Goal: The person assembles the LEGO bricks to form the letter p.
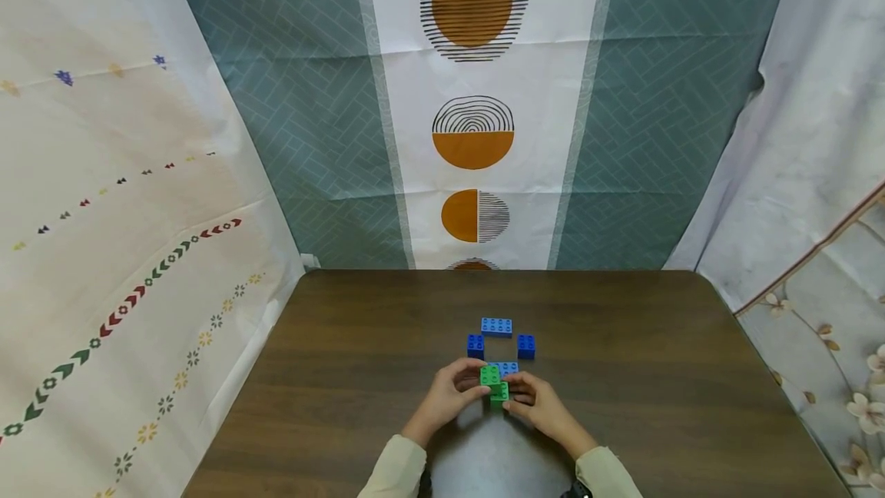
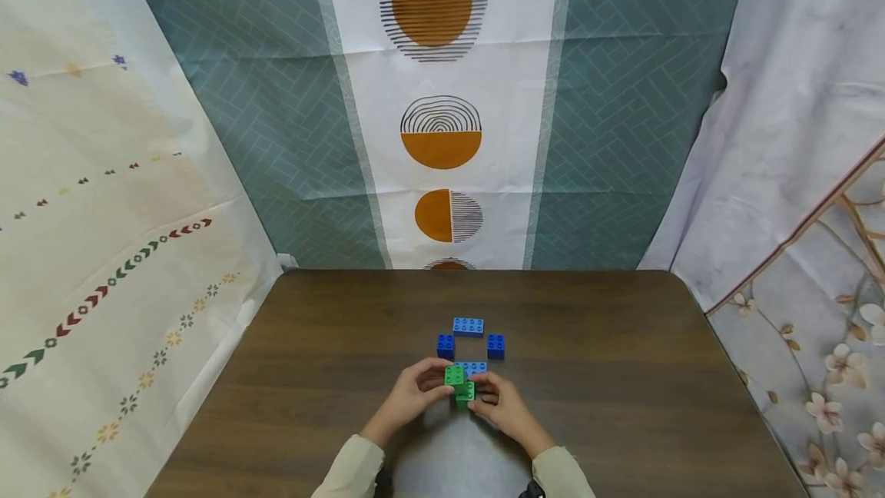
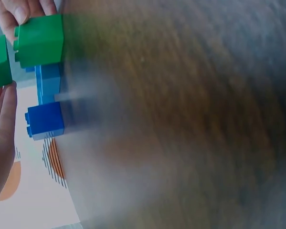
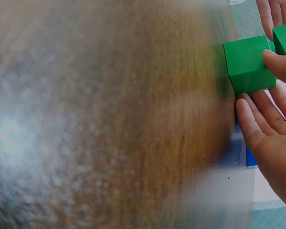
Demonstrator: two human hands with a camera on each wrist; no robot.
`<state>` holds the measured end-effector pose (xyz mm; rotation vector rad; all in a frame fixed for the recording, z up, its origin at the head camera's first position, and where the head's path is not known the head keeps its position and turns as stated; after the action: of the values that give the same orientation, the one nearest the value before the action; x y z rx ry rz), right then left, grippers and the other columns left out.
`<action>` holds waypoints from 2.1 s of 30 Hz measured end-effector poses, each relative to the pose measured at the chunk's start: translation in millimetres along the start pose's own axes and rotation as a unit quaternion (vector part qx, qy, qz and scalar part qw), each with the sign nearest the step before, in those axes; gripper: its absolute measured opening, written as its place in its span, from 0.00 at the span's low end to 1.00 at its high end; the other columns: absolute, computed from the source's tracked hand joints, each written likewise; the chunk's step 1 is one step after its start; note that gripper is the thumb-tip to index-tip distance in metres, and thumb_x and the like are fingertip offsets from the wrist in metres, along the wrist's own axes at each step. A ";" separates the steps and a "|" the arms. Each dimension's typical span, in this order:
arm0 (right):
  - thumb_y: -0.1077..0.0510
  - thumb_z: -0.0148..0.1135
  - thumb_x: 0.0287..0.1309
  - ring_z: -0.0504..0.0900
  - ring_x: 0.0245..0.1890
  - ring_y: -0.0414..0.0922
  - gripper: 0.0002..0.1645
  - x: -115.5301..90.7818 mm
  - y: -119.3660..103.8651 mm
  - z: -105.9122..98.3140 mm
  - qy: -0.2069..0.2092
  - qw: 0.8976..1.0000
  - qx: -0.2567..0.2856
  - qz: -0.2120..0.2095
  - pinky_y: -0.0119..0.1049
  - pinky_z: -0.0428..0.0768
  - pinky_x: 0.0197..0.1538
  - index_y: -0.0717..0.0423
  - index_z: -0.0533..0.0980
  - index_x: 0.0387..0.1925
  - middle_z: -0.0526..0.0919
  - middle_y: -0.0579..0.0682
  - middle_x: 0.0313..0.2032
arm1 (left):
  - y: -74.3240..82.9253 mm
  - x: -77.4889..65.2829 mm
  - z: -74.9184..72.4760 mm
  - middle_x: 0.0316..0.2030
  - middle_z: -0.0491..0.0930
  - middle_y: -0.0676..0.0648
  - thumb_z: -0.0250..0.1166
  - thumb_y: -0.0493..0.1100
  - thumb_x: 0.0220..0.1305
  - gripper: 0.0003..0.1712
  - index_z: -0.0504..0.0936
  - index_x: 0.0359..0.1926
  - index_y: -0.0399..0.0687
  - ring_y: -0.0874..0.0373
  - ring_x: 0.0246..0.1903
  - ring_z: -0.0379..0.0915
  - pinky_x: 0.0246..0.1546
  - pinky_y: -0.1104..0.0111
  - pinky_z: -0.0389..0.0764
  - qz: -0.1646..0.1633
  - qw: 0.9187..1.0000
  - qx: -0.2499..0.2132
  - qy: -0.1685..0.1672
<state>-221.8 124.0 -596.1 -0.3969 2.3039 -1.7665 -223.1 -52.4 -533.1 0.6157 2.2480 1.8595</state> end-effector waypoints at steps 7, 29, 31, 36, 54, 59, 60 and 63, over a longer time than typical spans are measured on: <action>0.60 0.67 0.56 0.79 0.50 0.54 0.26 0.5 2.8 -1.5 0.002 1.000 -0.011 -0.001 0.41 0.81 0.51 0.65 0.71 0.55 0.78 0.62 0.50 | -3.9 0.3 6.7 0.48 0.77 0.34 0.65 0.29 0.58 0.19 0.76 0.51 0.33 0.39 0.47 0.78 0.50 0.52 0.80 0.012 1.000 -0.007 -0.012; 0.62 0.68 0.54 0.79 0.50 0.56 0.25 1.7 2.1 -0.7 0.007 1.000 -0.016 0.003 0.39 0.82 0.50 0.67 0.72 0.53 0.78 0.63 0.50 | -31.8 9.6 8.8 0.45 0.80 0.46 0.70 0.40 0.57 0.18 0.80 0.50 0.48 0.52 0.46 0.80 0.48 0.63 0.82 0.025 0.995 0.091 -0.016; 0.62 0.68 0.54 0.79 0.50 0.56 0.25 1.8 1.8 -0.4 0.008 1.000 -0.014 0.003 0.38 0.82 0.49 0.66 0.72 0.53 0.79 0.63 0.50 | -30.9 10.0 9.2 0.45 0.79 0.47 0.70 0.40 0.57 0.19 0.80 0.50 0.49 0.53 0.46 0.79 0.48 0.63 0.82 0.023 0.994 0.100 -0.021; 0.63 0.68 0.54 0.80 0.49 0.57 0.26 0.1 0.4 0.3 0.004 1.000 0.004 0.002 0.39 0.82 0.49 0.69 0.72 0.53 0.79 0.64 0.49 | -31.5 10.2 9.7 0.45 0.79 0.49 0.70 0.42 0.57 0.19 0.80 0.50 0.50 0.56 0.45 0.79 0.48 0.64 0.82 0.021 0.993 0.116 -0.028; 0.67 0.67 0.53 0.81 0.47 0.58 0.24 -0.6 -2.4 -0.3 0.012 1.000 0.000 -0.001 0.38 0.83 0.47 0.72 0.71 0.52 0.79 0.66 0.47 | -30.9 8.0 17.0 0.45 0.78 0.49 0.68 0.44 0.59 0.18 0.78 0.50 0.48 0.53 0.48 0.79 0.49 0.68 0.81 0.006 0.994 0.109 -0.019; 0.71 0.65 0.53 0.80 0.47 0.61 0.22 -4.4 -17.2 0.5 0.009 1.000 0.006 -0.001 0.40 0.83 0.47 0.74 0.71 0.50 0.78 0.68 0.46 | -31.6 6.7 18.1 0.46 0.78 0.50 0.68 0.48 0.59 0.18 0.79 0.50 0.50 0.57 0.47 0.79 0.45 0.74 0.81 -0.009 0.994 0.105 0.002; 0.71 0.64 0.53 0.79 0.47 0.62 0.22 -5.4 -22.2 0.6 0.010 1.000 0.007 -0.002 0.41 0.83 0.47 0.74 0.71 0.50 0.78 0.69 0.46 | -31.1 7.0 18.0 0.46 0.79 0.49 0.68 0.47 0.59 0.17 0.79 0.49 0.49 0.56 0.46 0.80 0.45 0.74 0.81 -0.008 0.994 0.104 0.005; 0.71 0.64 0.53 0.79 0.47 0.63 0.21 -6.6 -31.2 1.0 0.013 1.000 0.003 -0.004 0.40 0.83 0.47 0.75 0.72 0.49 0.78 0.69 0.45 | -28.2 8.5 17.6 0.45 0.79 0.47 0.69 0.45 0.58 0.16 0.80 0.47 0.48 0.55 0.46 0.80 0.42 0.74 0.82 -0.010 0.995 0.097 0.006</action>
<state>-212.7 117.7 -566.3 -0.3864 2.3178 -1.7911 -230.1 -37.1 -563.0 0.6091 2.4514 1.6530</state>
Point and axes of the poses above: each hand's wrist, its own x-axis towards the middle knuckle, its own z-axis out of the palm, y = z × x, the point moved 5 cm from there along x, towards the middle knuckle
